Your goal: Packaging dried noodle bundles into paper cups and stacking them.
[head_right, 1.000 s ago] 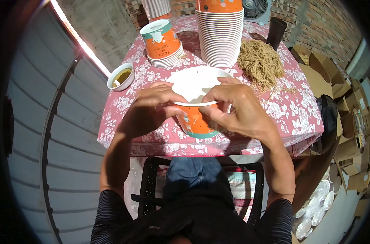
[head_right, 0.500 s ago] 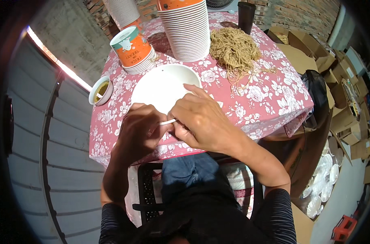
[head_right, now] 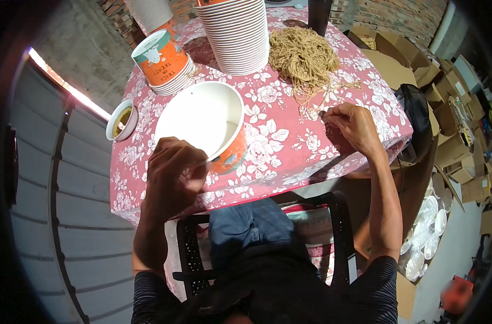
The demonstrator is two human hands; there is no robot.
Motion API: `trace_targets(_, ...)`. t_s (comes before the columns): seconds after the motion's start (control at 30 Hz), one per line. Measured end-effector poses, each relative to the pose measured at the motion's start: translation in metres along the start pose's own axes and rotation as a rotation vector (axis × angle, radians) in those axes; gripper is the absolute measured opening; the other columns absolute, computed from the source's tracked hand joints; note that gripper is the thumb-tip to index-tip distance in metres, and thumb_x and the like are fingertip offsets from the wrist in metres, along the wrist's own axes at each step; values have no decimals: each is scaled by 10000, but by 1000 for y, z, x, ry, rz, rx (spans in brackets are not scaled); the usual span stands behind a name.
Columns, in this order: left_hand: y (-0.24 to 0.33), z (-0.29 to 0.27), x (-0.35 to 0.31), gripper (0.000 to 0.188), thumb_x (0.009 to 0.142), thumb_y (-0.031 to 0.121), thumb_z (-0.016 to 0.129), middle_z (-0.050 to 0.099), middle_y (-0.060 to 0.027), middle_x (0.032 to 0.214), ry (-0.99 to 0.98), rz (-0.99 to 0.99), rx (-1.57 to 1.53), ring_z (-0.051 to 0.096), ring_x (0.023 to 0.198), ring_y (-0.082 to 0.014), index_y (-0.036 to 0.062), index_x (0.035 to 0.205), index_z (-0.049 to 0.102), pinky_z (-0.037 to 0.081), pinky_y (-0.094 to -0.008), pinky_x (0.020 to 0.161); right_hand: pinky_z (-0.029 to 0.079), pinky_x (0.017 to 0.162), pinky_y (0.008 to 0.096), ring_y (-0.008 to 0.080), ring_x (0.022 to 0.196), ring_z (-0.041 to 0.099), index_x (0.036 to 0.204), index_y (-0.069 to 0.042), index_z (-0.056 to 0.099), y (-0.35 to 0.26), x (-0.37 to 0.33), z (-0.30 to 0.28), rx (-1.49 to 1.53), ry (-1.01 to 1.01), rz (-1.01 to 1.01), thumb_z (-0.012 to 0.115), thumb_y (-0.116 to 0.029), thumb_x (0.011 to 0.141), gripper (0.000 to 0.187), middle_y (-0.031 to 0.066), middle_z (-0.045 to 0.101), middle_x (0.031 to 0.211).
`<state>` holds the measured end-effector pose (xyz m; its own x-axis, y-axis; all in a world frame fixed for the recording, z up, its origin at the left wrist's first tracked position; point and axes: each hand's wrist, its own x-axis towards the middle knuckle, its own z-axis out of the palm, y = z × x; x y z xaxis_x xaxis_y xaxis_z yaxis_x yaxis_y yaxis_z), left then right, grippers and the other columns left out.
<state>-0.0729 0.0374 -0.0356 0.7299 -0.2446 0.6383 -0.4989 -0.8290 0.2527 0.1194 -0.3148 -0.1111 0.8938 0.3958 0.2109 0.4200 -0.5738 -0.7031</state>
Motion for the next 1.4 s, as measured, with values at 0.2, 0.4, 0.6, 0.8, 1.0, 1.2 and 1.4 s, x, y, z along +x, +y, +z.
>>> trace_targets(0.2,3,-4,1,184,750,13,781,647,-48,745,-53,-47,-3,640,721,-251,82,825,628,463,-377,796,556,770,370,275,840,720,1024,0,769,-14,13,6,-64,-51,-206,718,-20,903,133,147,742,929)
trace_targets(0.4,4,-4,0,183,756,22,783,648,-48,750,-73,-55,-8,629,701,-250,78,828,625,448,-372,784,562,729,387,285,868,713,1029,-59,785,-8,26,16,-414,-81,-421,735,-19,839,201,110,726,969)
trace_targets(0.6,5,-6,0,181,758,25,786,655,-53,760,-75,-61,-12,633,703,-249,74,820,624,443,-369,782,569,664,411,278,822,709,1069,-75,738,-10,44,13,-721,-240,-627,631,-163,921,203,87,683,1004)
trace_targets(0.8,4,-5,0,204,754,19,809,663,-59,758,-32,-38,-48,647,717,-248,74,822,624,440,-368,767,563,612,384,274,740,674,953,-60,618,-6,56,17,-829,-206,-817,616,-164,943,104,65,640,992)
trace_targets(1.0,1,-6,-2,201,776,28,816,689,-54,783,-58,-50,-56,664,721,-254,80,837,632,459,-362,787,574,596,387,276,770,698,990,-70,603,-55,8,31,-268,-79,-769,701,-105,905,134,77,648,1169)
trace_targets(1.2,-3,3,-1,204,794,20,793,710,-50,814,-21,-16,-76,690,759,-263,94,905,639,464,-372,819,556,607,388,272,684,679,975,-13,628,-113,-53,71,282,-62,-724,629,-39,932,50,129,670,829)
trace_targets(1.4,-13,3,-1,303,807,-30,732,721,-59,845,-74,45,-128,698,765,-274,92,1056,608,468,-390,806,564,572,335,229,709,650,1005,-29,651,-154,-117,92,355,-486,-917,665,-36,911,95,93,618,935)
